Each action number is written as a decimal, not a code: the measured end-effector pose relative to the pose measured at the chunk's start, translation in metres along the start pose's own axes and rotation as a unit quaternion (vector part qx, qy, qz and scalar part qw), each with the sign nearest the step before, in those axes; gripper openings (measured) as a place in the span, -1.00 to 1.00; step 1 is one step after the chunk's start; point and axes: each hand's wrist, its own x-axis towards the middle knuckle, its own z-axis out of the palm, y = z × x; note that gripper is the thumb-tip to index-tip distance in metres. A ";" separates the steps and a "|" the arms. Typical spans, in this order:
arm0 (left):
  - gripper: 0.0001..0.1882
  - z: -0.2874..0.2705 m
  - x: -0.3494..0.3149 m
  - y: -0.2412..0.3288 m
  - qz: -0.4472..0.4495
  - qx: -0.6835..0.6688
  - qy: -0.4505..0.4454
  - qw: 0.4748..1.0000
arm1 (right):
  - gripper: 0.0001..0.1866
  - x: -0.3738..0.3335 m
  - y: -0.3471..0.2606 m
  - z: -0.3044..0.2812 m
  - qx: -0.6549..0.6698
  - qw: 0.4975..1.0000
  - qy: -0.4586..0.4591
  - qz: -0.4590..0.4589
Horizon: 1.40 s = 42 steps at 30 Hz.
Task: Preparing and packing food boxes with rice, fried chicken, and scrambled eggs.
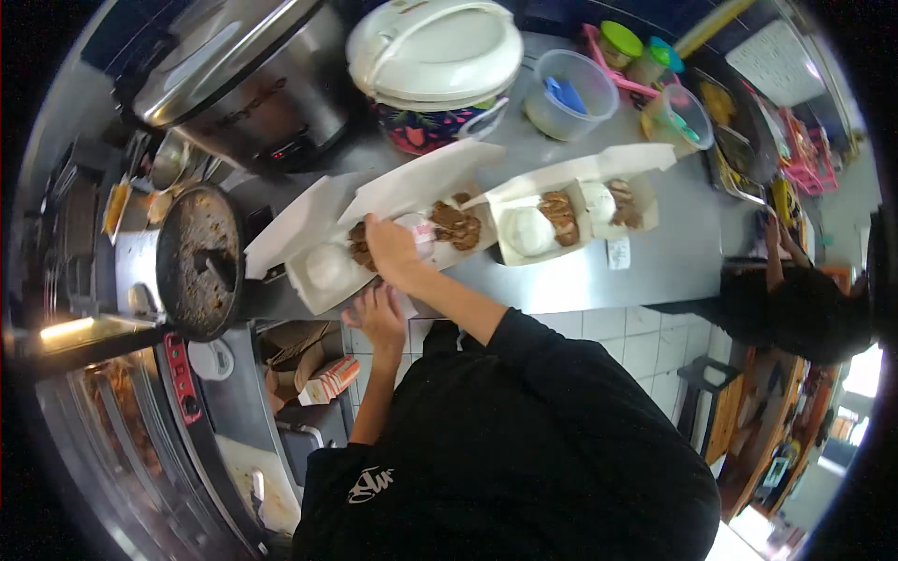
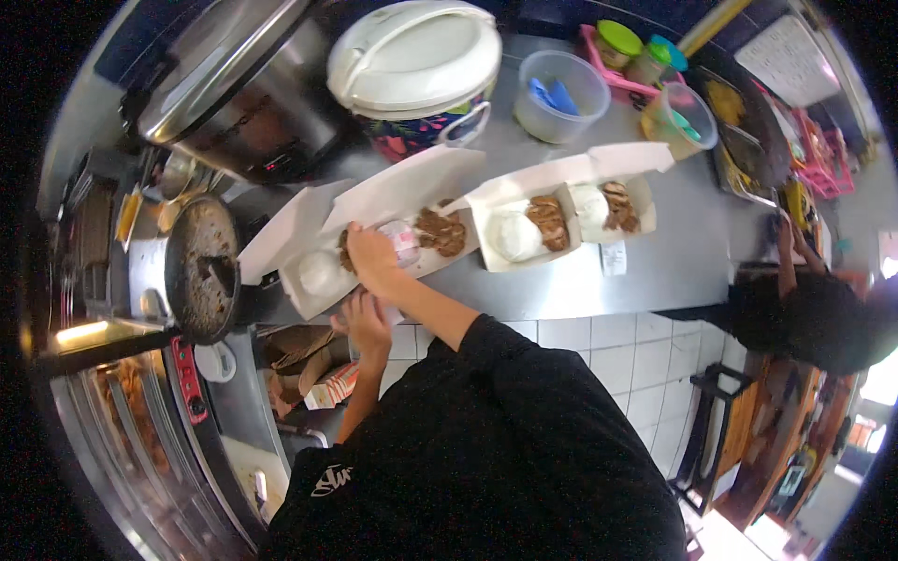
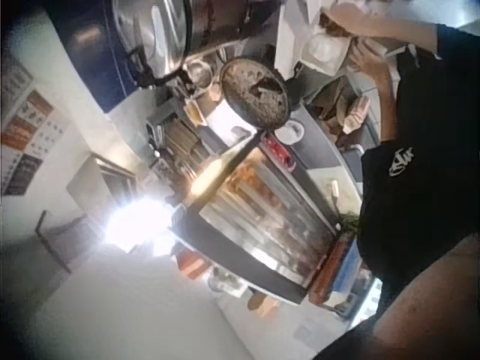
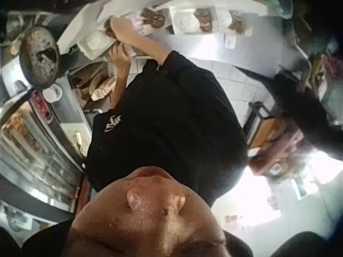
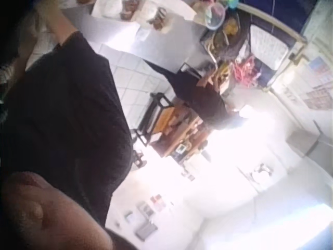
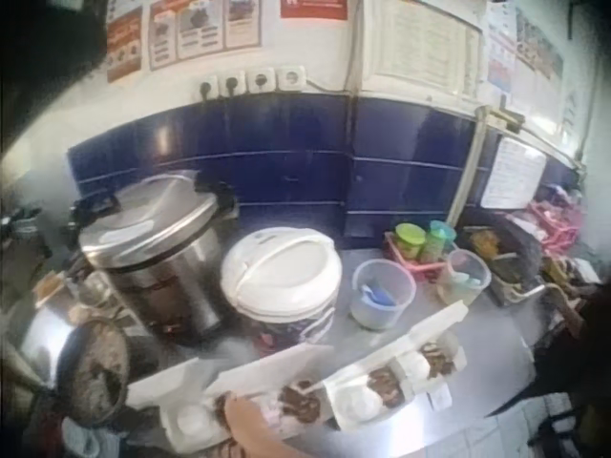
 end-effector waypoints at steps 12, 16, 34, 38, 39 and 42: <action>-0.70 -0.046 0.029 0.060 0.179 -0.305 -0.015 0.935 | -0.82 -0.154 0.153 -0.094 0.085 0.913 0.397 0.032; -0.69 -0.033 0.057 0.151 0.245 -0.369 -0.094 0.892 | -0.72 -0.216 0.283 -0.134 0.120 0.797 0.517 0.290; -0.66 0.060 0.081 0.438 0.160 -0.136 -0.172 0.962 | -0.66 -0.216 0.436 -0.225 0.210 0.948 0.069 0.231; -0.70 0.085 0.056 0.518 0.202 -0.159 -0.146 0.955 | -0.71 -0.246 0.512 -0.266 0.202 0.948 0.073 0.235; -0.71 0.088 0.049 0.544 0.221 -0.178 -0.125 0.951 | -0.73 -0.259 0.534 -0.278 0.204 0.946 0.087 0.236; -0.74 0.095 0.041 0.620 0.238 -0.248 -0.130 0.930 | -0.75 -0.295 0.586 -0.320 0.191 0.937 0.120 0.267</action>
